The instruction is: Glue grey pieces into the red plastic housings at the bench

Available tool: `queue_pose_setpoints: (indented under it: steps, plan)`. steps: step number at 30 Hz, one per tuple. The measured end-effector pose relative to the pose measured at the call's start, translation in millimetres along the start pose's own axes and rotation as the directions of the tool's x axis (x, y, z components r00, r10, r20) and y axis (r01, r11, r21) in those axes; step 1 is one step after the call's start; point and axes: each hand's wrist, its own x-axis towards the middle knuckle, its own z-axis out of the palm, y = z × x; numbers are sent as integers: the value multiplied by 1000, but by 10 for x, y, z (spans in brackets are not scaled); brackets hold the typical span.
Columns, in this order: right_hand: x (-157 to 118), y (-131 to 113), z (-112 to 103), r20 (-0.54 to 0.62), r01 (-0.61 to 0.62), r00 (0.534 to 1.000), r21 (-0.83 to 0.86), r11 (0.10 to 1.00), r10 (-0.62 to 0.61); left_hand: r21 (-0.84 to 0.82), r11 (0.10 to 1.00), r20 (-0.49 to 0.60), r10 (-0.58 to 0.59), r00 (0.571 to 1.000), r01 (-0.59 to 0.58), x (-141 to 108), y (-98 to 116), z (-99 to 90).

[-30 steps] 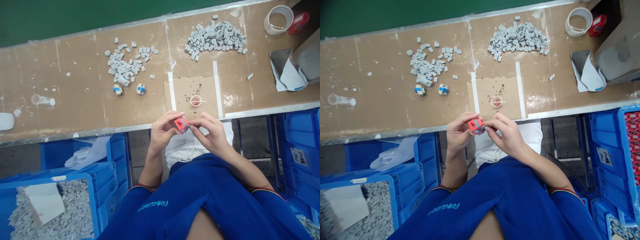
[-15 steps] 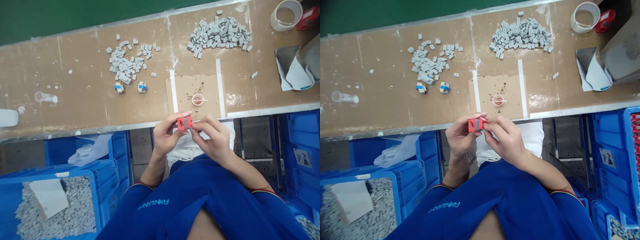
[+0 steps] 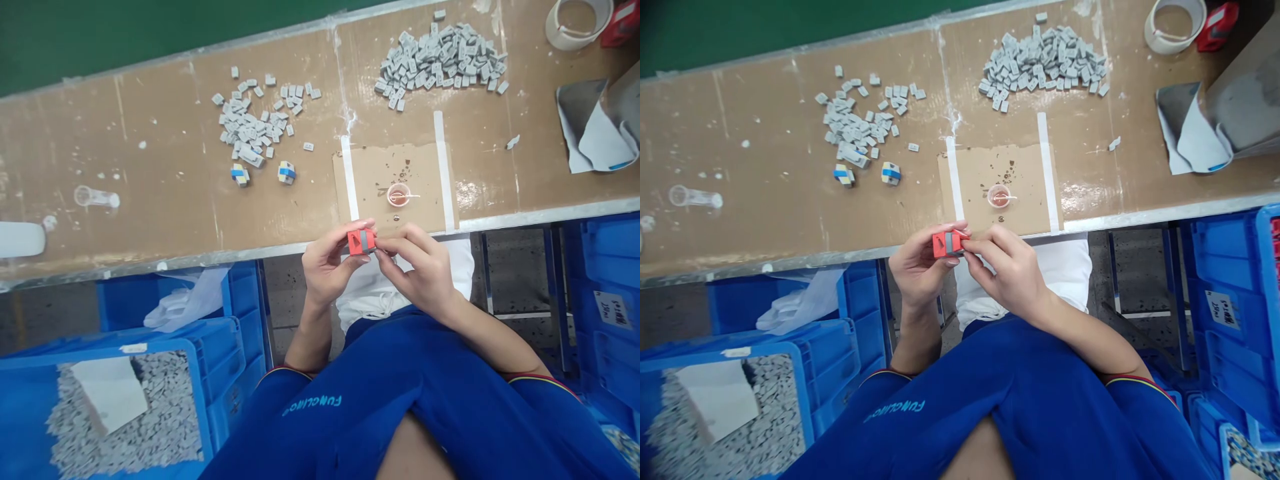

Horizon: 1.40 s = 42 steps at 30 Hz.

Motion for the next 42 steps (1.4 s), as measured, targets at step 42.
queue_pose_setpoints:
  steps: [42]
  plan:
    - [143, 20, -105, 275, -282, 938, 256, 925, 211, -303, 833, 30, -477, 878, 463, 76, 111, 13]
